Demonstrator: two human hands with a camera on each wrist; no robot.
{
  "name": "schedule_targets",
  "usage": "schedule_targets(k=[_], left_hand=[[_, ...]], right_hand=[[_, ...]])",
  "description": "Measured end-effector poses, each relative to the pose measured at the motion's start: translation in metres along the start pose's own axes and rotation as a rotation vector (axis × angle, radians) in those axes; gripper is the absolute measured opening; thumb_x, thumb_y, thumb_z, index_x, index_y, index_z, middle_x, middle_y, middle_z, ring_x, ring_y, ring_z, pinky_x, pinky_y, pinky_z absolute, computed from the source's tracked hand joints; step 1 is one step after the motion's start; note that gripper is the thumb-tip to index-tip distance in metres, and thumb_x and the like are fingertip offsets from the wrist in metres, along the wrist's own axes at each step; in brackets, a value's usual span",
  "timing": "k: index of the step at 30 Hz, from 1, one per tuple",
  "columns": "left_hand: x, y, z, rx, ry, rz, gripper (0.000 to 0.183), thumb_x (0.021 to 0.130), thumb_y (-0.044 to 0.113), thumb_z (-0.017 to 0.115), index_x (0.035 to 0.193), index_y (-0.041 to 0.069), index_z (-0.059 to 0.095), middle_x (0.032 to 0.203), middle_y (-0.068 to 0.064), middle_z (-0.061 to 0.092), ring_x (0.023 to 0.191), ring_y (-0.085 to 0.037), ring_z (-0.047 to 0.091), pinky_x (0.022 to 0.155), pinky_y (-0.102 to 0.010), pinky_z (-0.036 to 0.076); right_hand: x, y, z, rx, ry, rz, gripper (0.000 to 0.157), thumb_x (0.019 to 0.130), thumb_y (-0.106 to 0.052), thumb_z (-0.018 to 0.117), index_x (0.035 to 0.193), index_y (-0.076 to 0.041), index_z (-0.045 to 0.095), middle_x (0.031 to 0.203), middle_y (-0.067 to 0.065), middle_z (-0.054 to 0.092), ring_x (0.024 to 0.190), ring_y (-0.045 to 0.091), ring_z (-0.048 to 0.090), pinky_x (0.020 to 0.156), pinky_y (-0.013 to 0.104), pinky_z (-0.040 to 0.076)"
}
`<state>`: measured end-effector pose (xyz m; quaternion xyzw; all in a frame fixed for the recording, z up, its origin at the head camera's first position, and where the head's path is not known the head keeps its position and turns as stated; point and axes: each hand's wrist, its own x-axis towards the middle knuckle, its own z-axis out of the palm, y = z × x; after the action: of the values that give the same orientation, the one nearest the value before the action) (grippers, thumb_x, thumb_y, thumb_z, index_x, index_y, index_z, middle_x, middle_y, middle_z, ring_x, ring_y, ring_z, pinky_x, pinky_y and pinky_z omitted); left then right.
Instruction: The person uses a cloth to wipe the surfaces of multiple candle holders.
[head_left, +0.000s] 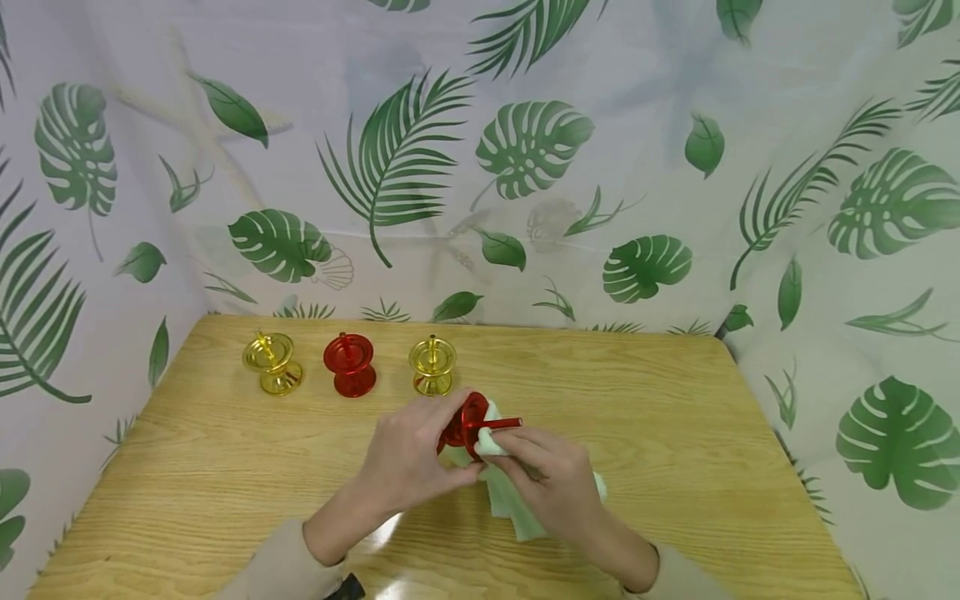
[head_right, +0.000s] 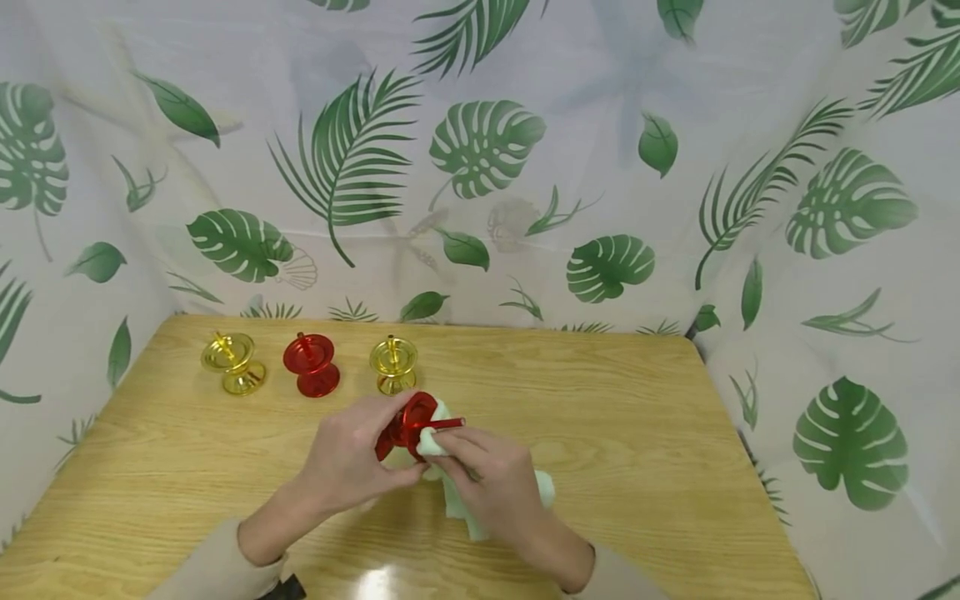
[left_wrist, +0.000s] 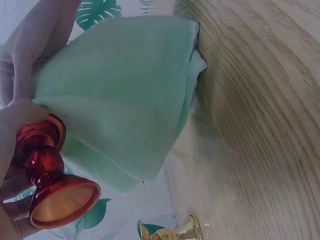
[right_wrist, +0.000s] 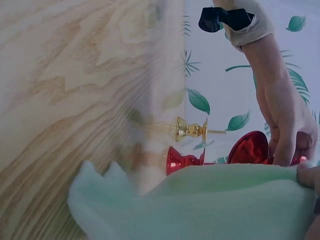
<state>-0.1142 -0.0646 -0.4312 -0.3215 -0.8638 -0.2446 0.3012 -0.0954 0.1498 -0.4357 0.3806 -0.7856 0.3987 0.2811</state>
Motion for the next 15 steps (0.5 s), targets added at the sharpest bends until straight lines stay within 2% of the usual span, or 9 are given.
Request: schedule_targets(k=[3,8,12,15], left_hand=[[-0.001,0.001,0.002,0.083,0.01,0.036,0.079,0.06,0.038,0.099,0.127,0.007,0.07,0.101,0.001,0.081,0.082,-0.015,0.075,0.062,-0.024,0.06],[-0.002,0.003,0.005,0.188,0.003,0.087,0.074,0.062,0.036,0.096,0.125,0.006,0.072,0.101,0.001,0.081,0.085,-0.015,0.075,0.068,-0.024,0.063],[-0.004,0.003,0.006,0.197,-0.007,0.086,0.075,0.062,0.037,0.097,0.125,0.005,0.072,0.101,0.0,0.081,0.087,-0.016,0.076,0.071,-0.026,0.064],[-0.005,0.002,0.005,0.16,-0.032,0.049,0.077,0.061,0.037,0.097,0.126,0.006,0.071,0.103,-0.001,0.081,0.09,-0.017,0.077,0.068,-0.027,0.064]], right_hand=[[0.003,-0.007,0.003,-0.012,0.011,0.031,0.035,0.076,0.008,0.087,0.11,-0.001,0.081,0.095,0.01,0.083,0.081,0.021,0.08,0.075,0.016,0.062],[0.009,-0.014,0.005,-0.07,0.011,0.084,0.028,0.078,0.003,0.087,0.105,-0.004,0.082,0.093,0.008,0.083,0.078,0.017,0.08,0.068,0.017,0.061],[0.011,-0.015,0.005,-0.089,-0.013,0.112,0.025,0.079,0.001,0.087,0.103,-0.004,0.082,0.094,0.008,0.082,0.078,0.016,0.08,0.067,0.017,0.061],[0.008,-0.014,0.003,-0.111,-0.048,0.078,0.031,0.077,0.002,0.088,0.107,-0.003,0.082,0.095,0.007,0.082,0.078,0.016,0.079,0.067,0.015,0.06]])
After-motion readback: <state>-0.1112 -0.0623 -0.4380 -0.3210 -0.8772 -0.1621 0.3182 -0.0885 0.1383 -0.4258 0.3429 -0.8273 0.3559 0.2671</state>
